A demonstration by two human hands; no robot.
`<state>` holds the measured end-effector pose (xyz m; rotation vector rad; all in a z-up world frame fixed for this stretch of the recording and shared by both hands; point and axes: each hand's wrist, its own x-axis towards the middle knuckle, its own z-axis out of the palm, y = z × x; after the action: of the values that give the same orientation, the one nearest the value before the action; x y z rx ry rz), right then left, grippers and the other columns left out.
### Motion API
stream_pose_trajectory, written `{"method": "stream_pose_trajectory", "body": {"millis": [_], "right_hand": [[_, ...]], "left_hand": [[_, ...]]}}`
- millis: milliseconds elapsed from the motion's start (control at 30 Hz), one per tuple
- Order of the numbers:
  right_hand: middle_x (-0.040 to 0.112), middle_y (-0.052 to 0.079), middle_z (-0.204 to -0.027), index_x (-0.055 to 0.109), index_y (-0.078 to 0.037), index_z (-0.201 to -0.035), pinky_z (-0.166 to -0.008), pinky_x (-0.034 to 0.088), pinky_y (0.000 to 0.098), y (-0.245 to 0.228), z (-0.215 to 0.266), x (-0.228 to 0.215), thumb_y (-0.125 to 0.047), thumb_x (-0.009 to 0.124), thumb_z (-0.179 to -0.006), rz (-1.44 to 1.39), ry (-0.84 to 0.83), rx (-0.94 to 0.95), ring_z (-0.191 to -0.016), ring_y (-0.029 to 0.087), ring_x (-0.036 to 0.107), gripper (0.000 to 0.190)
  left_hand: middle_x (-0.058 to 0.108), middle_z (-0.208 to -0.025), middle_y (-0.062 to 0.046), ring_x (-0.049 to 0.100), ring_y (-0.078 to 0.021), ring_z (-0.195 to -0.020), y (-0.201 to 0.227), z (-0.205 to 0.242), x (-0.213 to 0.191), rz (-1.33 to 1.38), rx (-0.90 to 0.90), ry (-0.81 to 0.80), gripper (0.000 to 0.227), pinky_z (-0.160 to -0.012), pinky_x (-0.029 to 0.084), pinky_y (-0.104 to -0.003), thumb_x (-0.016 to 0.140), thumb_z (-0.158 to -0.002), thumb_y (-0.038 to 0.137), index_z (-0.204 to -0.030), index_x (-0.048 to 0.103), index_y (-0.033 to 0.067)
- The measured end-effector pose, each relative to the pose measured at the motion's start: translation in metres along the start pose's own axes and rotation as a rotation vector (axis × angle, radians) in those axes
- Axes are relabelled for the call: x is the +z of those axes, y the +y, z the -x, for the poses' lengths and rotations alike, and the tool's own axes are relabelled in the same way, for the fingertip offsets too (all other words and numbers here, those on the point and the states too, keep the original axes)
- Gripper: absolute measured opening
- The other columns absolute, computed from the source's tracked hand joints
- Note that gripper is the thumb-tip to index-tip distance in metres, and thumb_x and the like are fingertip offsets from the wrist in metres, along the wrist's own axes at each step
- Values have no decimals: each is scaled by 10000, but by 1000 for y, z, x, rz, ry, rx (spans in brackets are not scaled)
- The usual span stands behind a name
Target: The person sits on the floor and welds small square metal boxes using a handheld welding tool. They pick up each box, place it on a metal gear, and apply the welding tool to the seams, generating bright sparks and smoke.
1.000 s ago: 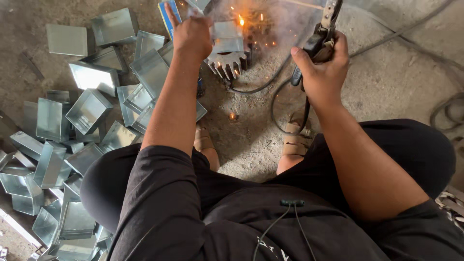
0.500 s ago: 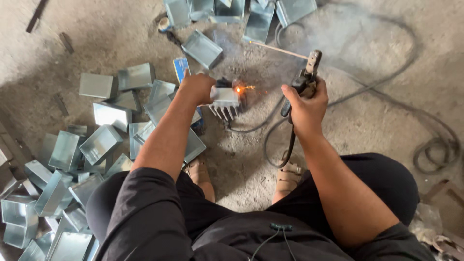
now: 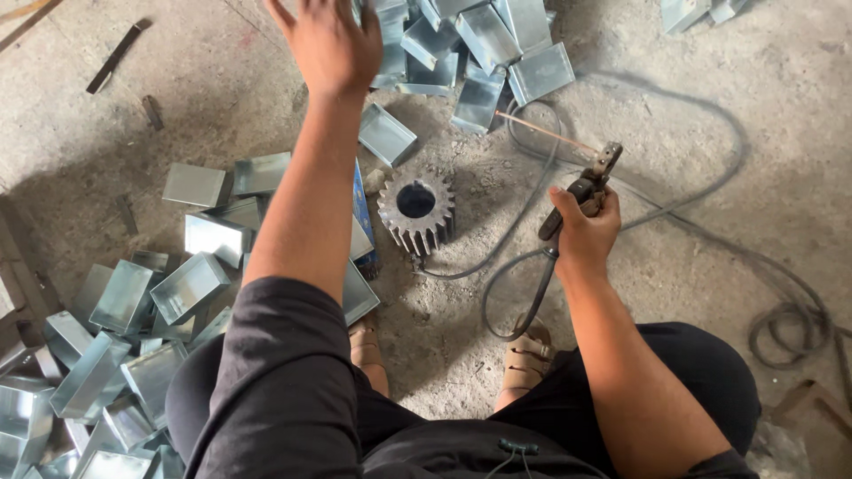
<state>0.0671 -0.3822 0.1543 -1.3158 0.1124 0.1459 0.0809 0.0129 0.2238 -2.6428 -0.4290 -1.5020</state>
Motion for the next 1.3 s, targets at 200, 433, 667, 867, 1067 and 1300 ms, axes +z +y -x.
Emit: {"method": "stream_pose_trajectory", "body": {"millis": [200, 433, 667, 867, 1067, 1300], "right_hand": [[573, -13, -895, 563, -73, -1079, -615, 485, 266, 5, 8, -1, -79, 817, -851, -25, -51, 3, -724, 91, 553, 342], [590, 40, -862, 514, -63, -1051, -544, 522, 332, 12, 20, -7, -23, 791, -903, -59, -169, 16, -619, 152, 586, 316], [624, 51, -916, 512, -63, -1082, -578, 562, 337, 8, 21, 12, -56, 790, -929, -22, -199, 38, -631, 154, 607, 317], [626, 41, -912, 517, -62, -1082, -577, 561, 307, 13, 26, 21, -80, 807, -905, 31, -231, 41, -643, 122, 600, 341], [595, 11, -881, 529, -84, -1037, -593, 568, 298, 17, 26, 21, -98, 831, -886, 60, -221, 45, -655, 101, 590, 339], [560, 6, -836, 527, -93, -1004, -579, 551, 301, 11, 26, 15, -111, 832, -884, 28, -230, 43, -637, 105, 562, 328]], "left_hand": [[711, -1193, -146, 668, -369, -1108, -51, 142, -2, 2, -686, -967, 434, -936, 543, -482, 724, -799, 443, -1157, 734, 198], [772, -887, -178, 777, -319, -847, -108, 362, -14, -58, -1122, -1550, 506, -792, 611, -451, 718, -873, 501, -902, 779, -1], [735, -1177, -177, 703, -360, -1066, -73, 346, -32, -229, -1044, -1131, 348, -887, 574, -469, 642, -912, 318, -1160, 753, 101], [634, -1295, -148, 560, -331, -1266, -62, 313, -59, -262, -797, -1352, 547, -1117, 309, -583, 707, -844, 483, -1207, 672, 76], [724, -1243, -181, 693, -364, -1166, -43, 303, -40, -172, -1009, -1222, 362, -961, 573, -476, 634, -893, 285, -1173, 750, 87], [731, -1177, -201, 697, -363, -1116, -19, 236, -10, 70, -908, -1091, 418, -985, 556, -441, 710, -861, 393, -1096, 745, 49]]}}
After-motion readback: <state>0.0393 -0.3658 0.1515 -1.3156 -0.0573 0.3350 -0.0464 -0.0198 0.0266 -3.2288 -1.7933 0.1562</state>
